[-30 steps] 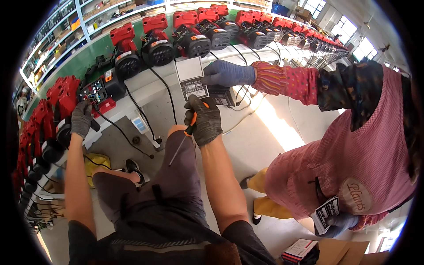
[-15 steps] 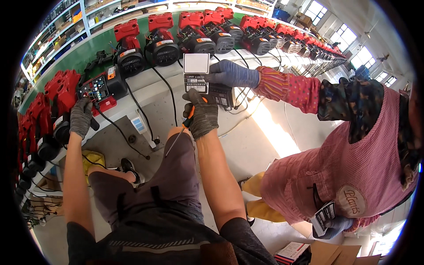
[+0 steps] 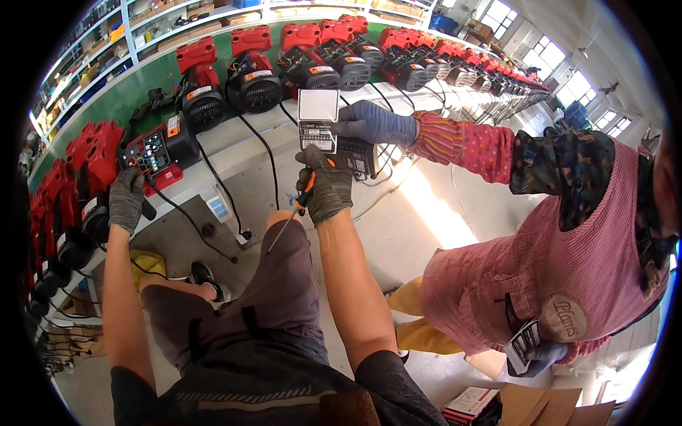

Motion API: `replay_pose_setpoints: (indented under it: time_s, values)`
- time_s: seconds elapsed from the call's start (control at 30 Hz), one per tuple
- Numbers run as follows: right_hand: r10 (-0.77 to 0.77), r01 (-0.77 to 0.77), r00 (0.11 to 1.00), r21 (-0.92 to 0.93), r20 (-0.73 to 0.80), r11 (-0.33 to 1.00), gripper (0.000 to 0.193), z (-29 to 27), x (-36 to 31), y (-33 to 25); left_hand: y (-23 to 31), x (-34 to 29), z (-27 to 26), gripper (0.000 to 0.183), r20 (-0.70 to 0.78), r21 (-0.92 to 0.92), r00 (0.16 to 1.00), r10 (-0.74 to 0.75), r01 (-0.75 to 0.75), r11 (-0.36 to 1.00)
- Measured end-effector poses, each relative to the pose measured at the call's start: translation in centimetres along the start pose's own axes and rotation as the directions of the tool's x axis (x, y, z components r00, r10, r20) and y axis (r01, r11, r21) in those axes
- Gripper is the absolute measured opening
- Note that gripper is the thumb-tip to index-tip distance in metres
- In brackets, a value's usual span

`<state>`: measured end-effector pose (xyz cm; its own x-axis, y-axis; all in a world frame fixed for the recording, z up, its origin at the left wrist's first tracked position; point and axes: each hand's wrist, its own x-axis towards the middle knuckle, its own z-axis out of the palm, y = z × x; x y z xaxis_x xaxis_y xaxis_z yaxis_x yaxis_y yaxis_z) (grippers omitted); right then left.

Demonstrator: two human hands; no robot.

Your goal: The person assembles electrical components on water pump motors, securing wires inside the terminal box using a screwdriver and connecting wires and components by hand.

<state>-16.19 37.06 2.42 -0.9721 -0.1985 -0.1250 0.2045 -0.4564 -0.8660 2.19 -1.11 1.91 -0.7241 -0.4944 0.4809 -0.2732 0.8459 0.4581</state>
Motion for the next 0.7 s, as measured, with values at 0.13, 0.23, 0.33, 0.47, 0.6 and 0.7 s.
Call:
replay_pose_setpoints:
  time_s: [0.13, 0.23, 0.33, 0.47, 0.6, 0.7]
  values:
    - [-0.008, 0.008, 1.0, 0.004, 0.018, 1.0, 0.023, 0.0, 0.0, -0.1, -0.3, 0.0, 0.1, 0.02, 0.005, -0.011, 1.0, -0.008, 0.008, 1.0]
    - [-0.005, 0.005, 1.0, 0.005, 0.017, 1.0, 0.023, -0.1, 0.1, -0.1, -0.3, 0.0, 0.1, 0.02, 0.007, -0.008, 1.0, -0.008, 0.008, 1.0]
    - [-0.019, 0.018, 1.0, 0.011, 0.016, 1.0, 0.023, -0.3, 0.2, 0.0, -0.3, 0.0, 0.2, 0.02, -0.012, 0.032, 0.999, 0.037, -0.037, 0.999]
    - [-0.013, 0.012, 1.0, 0.024, 0.009, 1.0, 0.024, 0.0, 0.2, -0.1, -1.1, -0.1, 0.3, 0.02, -0.03, -0.023, 0.999, 0.033, -0.033, 0.999]
    - [-0.018, 0.018, 1.0, 0.026, -0.003, 1.0, 0.023, -0.4, 0.5, 0.1, -1.4, 0.0, 0.4, 0.02, -0.035, -0.035, 0.998, 0.049, -0.05, 0.998]
    - [-0.005, 0.004, 1.0, 0.046, 0.011, 0.999, 0.022, -0.6, 0.7, 0.3, -1.1, 0.0, 0.2, 0.021, -0.026, -0.033, 0.998, 0.052, -0.053, 0.998]
